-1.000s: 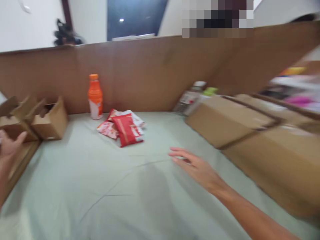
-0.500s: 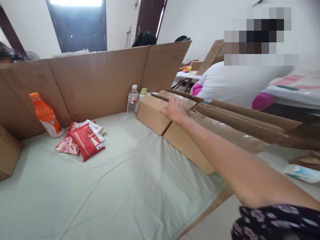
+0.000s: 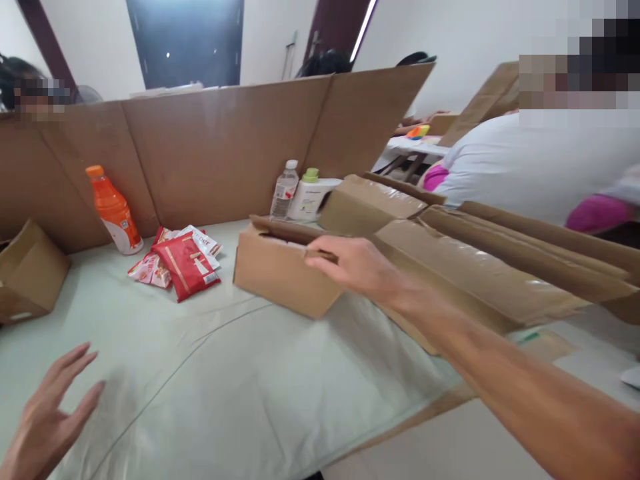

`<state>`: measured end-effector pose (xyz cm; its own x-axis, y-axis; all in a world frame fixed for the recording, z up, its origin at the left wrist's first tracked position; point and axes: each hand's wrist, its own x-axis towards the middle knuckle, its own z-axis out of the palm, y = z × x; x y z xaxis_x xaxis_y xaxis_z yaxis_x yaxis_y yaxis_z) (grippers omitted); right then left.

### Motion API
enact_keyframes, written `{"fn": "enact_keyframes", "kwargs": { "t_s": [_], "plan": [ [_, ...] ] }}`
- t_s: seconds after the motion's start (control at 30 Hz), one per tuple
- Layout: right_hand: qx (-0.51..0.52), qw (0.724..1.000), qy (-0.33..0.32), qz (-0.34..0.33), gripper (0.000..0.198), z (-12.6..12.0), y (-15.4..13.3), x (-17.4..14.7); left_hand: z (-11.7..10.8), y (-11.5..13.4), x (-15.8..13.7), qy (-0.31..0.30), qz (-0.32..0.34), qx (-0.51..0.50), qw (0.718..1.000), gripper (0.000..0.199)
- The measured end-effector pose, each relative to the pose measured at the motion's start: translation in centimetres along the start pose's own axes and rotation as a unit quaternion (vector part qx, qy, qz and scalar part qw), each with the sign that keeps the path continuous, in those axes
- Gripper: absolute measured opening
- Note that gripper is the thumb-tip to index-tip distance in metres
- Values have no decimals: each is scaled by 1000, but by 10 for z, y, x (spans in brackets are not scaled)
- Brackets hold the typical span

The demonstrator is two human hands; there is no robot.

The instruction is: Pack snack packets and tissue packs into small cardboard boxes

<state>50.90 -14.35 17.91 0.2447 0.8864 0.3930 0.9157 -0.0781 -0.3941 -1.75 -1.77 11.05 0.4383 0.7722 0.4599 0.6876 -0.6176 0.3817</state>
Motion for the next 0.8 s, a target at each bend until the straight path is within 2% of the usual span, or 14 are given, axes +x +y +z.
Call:
{"fn": "enact_keyframes", "kwargs": {
  "t_s": [0.07, 0.17, 0.23, 0.3, 0.4, 0.47, 0.53, 0.6, 0.73, 0.8],
  "plan": [
    [29, 996, -49, -62, 17, -6, -36, -34, 13, 21, -1, -28, 79, -20, 996, 58],
    [101, 967, -116, -203, 22, -18, -84, -77, 28, 55, -6, -116, 129, -103, 980, 101],
    [136, 946, -179, -234, 26, -26, -103, -97, 34, 72, -13, -184, 148, -169, 957, 128],
    [180, 921, -258, -228, 23, -31, -107, -106, 38, 82, -23, -244, 149, -224, 932, 142],
    [255, 891, -330, -178, 29, -29, -95, -105, 42, 86, -40, -294, 117, -277, 907, 146],
    [255, 896, -338, -131, 38, -24, -87, -98, 45, 87, -49, -300, 91, -292, 904, 149],
    [211, 909, -341, -110, 36, -18, -87, -88, 48, 88, -54, -294, 75, -300, 904, 152],
    [165, 912, -353, -128, 38, -16, -93, -77, 51, 90, -56, -283, 75, -307, 906, 154],
    [107, 886, -409, -191, 75, -10, -107, -64, 58, 95, -59, -261, 97, -312, 908, 149],
    [64, 879, -425, -204, 84, -1, -109, -64, 62, 97, -62, -252, 96, -309, 912, 145]
  ]
}}
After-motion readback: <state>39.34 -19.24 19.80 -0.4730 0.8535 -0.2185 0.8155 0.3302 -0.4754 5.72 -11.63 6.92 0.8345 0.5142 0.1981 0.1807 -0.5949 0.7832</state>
